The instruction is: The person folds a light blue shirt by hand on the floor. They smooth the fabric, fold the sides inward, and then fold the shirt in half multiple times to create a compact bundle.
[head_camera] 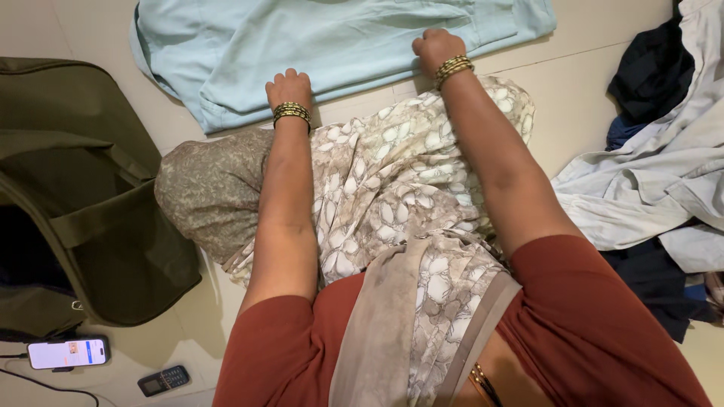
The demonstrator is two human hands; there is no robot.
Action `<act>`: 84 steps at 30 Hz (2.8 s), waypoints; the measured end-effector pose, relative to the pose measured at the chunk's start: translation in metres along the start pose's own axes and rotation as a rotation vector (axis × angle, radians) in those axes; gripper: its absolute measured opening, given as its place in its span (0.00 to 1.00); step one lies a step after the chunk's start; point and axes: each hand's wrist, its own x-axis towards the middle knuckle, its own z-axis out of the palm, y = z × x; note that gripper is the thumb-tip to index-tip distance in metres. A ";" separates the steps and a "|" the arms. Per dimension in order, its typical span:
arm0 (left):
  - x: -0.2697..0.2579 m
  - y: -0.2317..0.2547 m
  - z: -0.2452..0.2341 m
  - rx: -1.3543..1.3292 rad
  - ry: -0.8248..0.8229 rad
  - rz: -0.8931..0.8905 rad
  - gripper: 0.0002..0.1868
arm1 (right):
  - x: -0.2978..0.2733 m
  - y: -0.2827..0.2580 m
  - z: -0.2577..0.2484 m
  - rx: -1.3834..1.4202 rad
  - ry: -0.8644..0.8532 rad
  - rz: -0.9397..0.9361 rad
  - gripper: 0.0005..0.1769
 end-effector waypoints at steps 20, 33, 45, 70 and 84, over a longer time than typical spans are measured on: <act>-0.008 0.019 -0.057 -0.291 -0.233 -0.051 0.20 | 0.011 -0.013 -0.001 0.504 -0.257 0.265 0.08; 0.006 0.023 -0.038 -0.416 0.125 0.180 0.09 | 0.024 0.072 0.023 0.349 0.275 0.310 0.06; 0.019 0.019 -0.051 -0.399 -0.196 -0.016 0.11 | 0.042 0.046 0.000 0.265 0.115 0.368 0.06; 0.094 -0.007 -0.034 -0.269 0.060 -0.004 0.41 | 0.075 -0.049 -0.045 0.186 -0.199 0.465 0.37; 0.050 0.096 -0.025 -0.274 -0.043 0.323 0.40 | 0.046 -0.082 0.023 0.048 -0.199 0.157 0.36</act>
